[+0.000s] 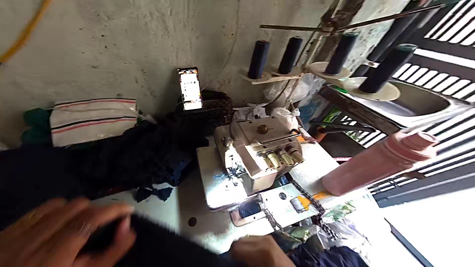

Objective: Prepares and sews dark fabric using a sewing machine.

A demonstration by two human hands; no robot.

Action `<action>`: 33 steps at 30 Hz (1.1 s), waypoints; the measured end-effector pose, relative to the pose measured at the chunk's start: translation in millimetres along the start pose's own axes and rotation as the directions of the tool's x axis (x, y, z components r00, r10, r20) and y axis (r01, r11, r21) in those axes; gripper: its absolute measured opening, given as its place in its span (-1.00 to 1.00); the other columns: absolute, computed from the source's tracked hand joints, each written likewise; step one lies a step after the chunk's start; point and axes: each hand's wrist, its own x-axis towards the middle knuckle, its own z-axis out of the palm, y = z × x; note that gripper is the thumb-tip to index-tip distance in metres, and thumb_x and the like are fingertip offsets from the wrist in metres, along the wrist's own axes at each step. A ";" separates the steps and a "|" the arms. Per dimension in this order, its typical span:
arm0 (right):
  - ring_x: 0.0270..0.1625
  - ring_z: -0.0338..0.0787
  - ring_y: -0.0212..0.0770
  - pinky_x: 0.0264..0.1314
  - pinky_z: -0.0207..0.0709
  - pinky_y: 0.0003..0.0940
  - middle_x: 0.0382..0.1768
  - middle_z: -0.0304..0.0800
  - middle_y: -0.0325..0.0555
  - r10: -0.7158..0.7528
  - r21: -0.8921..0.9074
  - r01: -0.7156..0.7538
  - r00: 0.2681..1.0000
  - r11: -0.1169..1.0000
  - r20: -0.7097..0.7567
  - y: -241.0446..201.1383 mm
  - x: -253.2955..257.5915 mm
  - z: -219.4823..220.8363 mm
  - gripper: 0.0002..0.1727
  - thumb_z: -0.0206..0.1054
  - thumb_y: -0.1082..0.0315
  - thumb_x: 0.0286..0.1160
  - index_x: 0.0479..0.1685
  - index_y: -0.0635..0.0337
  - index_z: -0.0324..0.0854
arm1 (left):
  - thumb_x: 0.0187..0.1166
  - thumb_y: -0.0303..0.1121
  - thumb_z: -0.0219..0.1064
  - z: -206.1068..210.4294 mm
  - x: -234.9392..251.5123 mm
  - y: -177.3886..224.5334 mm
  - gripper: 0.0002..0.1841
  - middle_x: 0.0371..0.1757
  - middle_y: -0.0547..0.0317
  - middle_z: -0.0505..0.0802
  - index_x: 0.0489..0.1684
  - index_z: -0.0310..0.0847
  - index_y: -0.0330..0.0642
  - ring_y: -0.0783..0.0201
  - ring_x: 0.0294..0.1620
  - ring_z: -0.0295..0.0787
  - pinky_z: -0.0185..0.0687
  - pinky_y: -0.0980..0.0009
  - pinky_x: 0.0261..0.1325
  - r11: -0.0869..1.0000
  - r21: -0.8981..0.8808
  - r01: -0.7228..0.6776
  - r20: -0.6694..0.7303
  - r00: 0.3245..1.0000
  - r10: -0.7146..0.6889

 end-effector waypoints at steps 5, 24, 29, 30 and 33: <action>-0.48 0.67 -0.64 -0.37 0.58 -0.61 -0.57 0.74 -0.40 0.449 0.205 -0.400 0.815 0.893 -0.366 81.4 5.4 -3.7 -0.68 0.56 0.06 0.33 -0.42 0.15 0.76 | 0.65 -0.16 0.19 139.2 54.4 45.9 -0.69 0.01 -0.09 0.88 -0.11 0.85 -0.09 -0.21 0.13 0.78 0.52 -0.29 0.17 0.996 -0.089 0.009 -0.017 1.000 -0.010; -0.45 0.58 -0.69 -0.32 0.44 -0.69 -0.55 0.68 -0.35 0.538 0.370 -0.458 0.829 0.809 -0.150 108.8 -33.9 -10.6 -0.69 0.33 0.22 0.63 -0.36 0.28 0.75 | 0.63 0.22 -0.05 192.3 24.6 108.6 -0.36 0.35 -0.07 0.82 0.28 0.83 0.07 -0.20 0.34 0.71 0.55 -0.03 0.30 0.973 0.082 0.217 0.155 0.961 -0.228; -0.50 0.55 -0.73 -0.38 0.41 -0.74 -0.58 0.65 -0.44 0.536 0.428 -0.429 0.828 0.795 -0.165 112.8 -27.5 -7.7 -0.72 0.33 0.22 0.63 -0.35 0.23 0.75 | 0.62 0.22 -0.03 197.8 32.3 100.9 -0.38 0.36 -0.02 0.83 0.23 0.86 0.09 -0.19 0.37 0.71 0.57 -0.04 0.31 0.976 0.055 0.212 0.150 0.964 -0.218; -0.50 0.54 -0.74 -0.39 0.41 -0.75 -0.59 0.65 -0.44 0.527 0.414 -0.422 0.830 0.806 -0.180 113.1 -29.2 -6.0 -0.72 0.33 0.23 0.62 -0.36 0.23 0.75 | 0.63 0.21 -0.04 198.2 30.4 99.5 -0.38 0.37 -0.01 0.82 0.26 0.84 0.09 -0.17 0.40 0.70 0.55 -0.03 0.36 0.977 0.029 0.211 0.148 0.966 -0.213; -0.41 0.66 -0.60 -0.25 0.55 -0.61 -0.50 0.76 -0.24 0.517 0.273 -0.458 0.829 0.846 -0.214 104.8 -39.5 -7.7 -0.72 0.30 0.30 0.62 -0.32 0.33 0.79 | 0.78 0.06 -0.11 184.7 5.3 86.1 -0.39 0.50 -0.15 0.71 0.46 0.66 -0.14 -0.13 0.56 0.58 0.36 -0.05 0.60 0.947 -0.122 0.297 0.155 0.948 -0.277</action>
